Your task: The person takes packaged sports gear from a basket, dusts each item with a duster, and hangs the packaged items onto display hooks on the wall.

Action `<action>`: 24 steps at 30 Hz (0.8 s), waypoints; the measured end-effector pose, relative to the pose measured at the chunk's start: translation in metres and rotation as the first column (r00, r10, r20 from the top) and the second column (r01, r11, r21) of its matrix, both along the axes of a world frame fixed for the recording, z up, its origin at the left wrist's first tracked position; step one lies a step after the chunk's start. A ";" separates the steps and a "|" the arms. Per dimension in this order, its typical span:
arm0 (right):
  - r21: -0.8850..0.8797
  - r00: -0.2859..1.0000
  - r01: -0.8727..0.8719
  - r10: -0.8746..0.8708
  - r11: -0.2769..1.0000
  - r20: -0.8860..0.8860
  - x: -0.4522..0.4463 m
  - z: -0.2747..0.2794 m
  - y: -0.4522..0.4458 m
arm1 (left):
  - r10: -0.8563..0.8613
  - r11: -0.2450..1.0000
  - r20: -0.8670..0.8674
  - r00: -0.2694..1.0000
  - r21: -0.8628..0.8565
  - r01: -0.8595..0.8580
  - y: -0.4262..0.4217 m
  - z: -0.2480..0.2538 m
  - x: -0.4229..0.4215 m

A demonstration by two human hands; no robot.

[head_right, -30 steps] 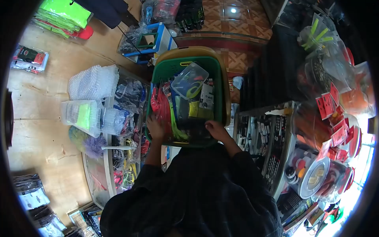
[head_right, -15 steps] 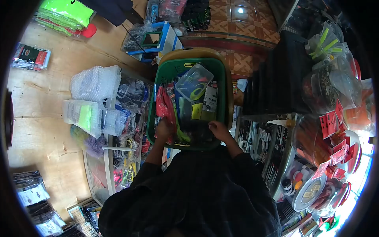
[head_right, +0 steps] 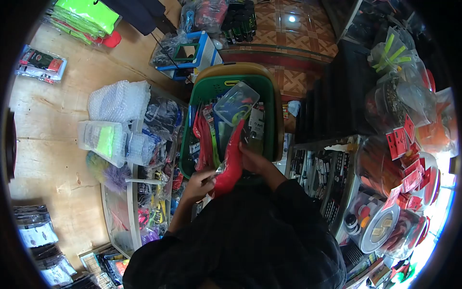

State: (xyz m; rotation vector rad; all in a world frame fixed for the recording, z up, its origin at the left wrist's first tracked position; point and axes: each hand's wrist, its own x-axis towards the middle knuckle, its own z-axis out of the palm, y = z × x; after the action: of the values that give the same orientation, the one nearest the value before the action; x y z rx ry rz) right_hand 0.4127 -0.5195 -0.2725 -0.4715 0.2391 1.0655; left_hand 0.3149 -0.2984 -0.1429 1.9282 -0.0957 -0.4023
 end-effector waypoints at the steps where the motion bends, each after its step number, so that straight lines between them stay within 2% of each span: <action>1: -0.054 0.991 0.126 -0.128 0.991 -0.044 0.003 0.002 0.002 | -0.009 1.000 0.003 1.000 0.001 0.009 0.004 -0.001 -0.006; 2: -0.112 0.964 0.243 -0.253 0.963 -0.082 0.008 0.004 0.003 | 0.066 0.998 -0.031 0.997 -0.005 -0.066 0.008 -0.006 -0.012; 3: -0.111 0.965 0.243 -0.252 0.964 -0.077 0.013 0.005 0.001 | 0.147 0.989 -0.064 0.987 -0.009 -0.148 0.013 -0.012 -0.018; 4: -0.094 0.937 0.350 -0.350 0.932 0.022 0.018 0.006 -0.001 | 0.253 0.967 -0.108 0.962 -0.005 -0.255 0.020 -0.019 -0.026; 5: -0.067 0.891 0.449 -0.441 0.891 0.113 0.019 0.006 -0.003 | 0.258 0.966 -0.109 0.960 0.000 -0.259 0.028 -0.027 -0.030; 7: -0.094 0.898 0.427 -0.409 0.899 0.161 0.020 0.015 -0.013 | 0.308 0.936 -0.260 0.915 -0.088 -0.340 0.040 -0.039 -0.041; 8: -0.124 0.899 0.413 -0.381 0.902 0.217 0.021 0.021 -0.017 | 0.219 0.971 -0.277 0.935 -0.030 -0.237 0.050 -0.051 -0.049; 9: -0.124 0.900 0.411 -0.379 0.903 0.216 0.022 0.026 -0.017 | 0.222 0.971 -0.278 0.935 -0.029 -0.239 0.056 -0.053 -0.053; 11: -0.267 0.878 0.406 -0.293 0.874 0.378 0.021 0.034 -0.017 | 0.115 0.983 -0.379 0.918 0.173 -0.052 0.065 -0.058 -0.063; 12: -0.267 0.880 0.403 -0.290 0.876 0.376 0.022 0.032 -0.017 | 0.119 0.983 -0.380 0.917 0.174 -0.055 0.068 -0.061 -0.070; 14: -0.325 0.824 0.418 -0.203 0.848 0.530 0.022 0.026 -0.021 | 0.058 0.997 -0.344 0.937 0.066 -0.037 0.075 -0.068 -0.086; 15: -0.326 0.827 0.404 -0.189 0.854 0.530 0.019 0.029 -0.020 | 0.072 0.996 -0.345 0.936 0.065 -0.053 0.078 -0.065 -0.093; 17: -0.286 0.807 0.470 -0.276 0.835 0.523 0.016 0.039 -0.013 | 0.190 0.973 -0.445 0.875 -0.033 -0.228 0.089 -0.058 -0.106; 18: -0.269 0.810 0.484 -0.310 0.833 0.498 0.013 0.045 -0.007 | 0.236 0.965 -0.331 0.914 -0.033 -0.261 0.098 -0.065 -0.118; 19: -0.259 0.816 0.452 -0.279 0.853 0.506 0.010 0.051 0.000 | 0.275 0.953 -0.320 0.907 -0.032 -0.300 0.098 -0.049 -0.124; 21: -0.222 0.789 0.504 -0.340 0.835 0.512 0.004 0.064 0.017 | 0.365 0.926 -0.383 0.849 0.060 -0.371 0.104 -0.020 -0.142; 23: -0.224 0.809 0.455 -0.295 0.862 0.509 -0.007 0.079 0.037 | 0.417 0.893 -0.400 0.816 0.013 -0.450 0.120 -0.034 -0.180; 24: -0.238 0.815 0.452 -0.288 0.860 0.503 -0.012 0.087 0.049 | 0.511 0.811 -0.307 0.803 -0.135 -0.569 0.122 -0.039 -0.198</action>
State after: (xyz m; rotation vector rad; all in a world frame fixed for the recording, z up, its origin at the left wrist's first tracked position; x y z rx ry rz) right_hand 0.4004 -0.4702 -0.1856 -0.9394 0.0965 0.4926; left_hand 0.1174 -0.1767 -0.1816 1.5746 0.5592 -0.2327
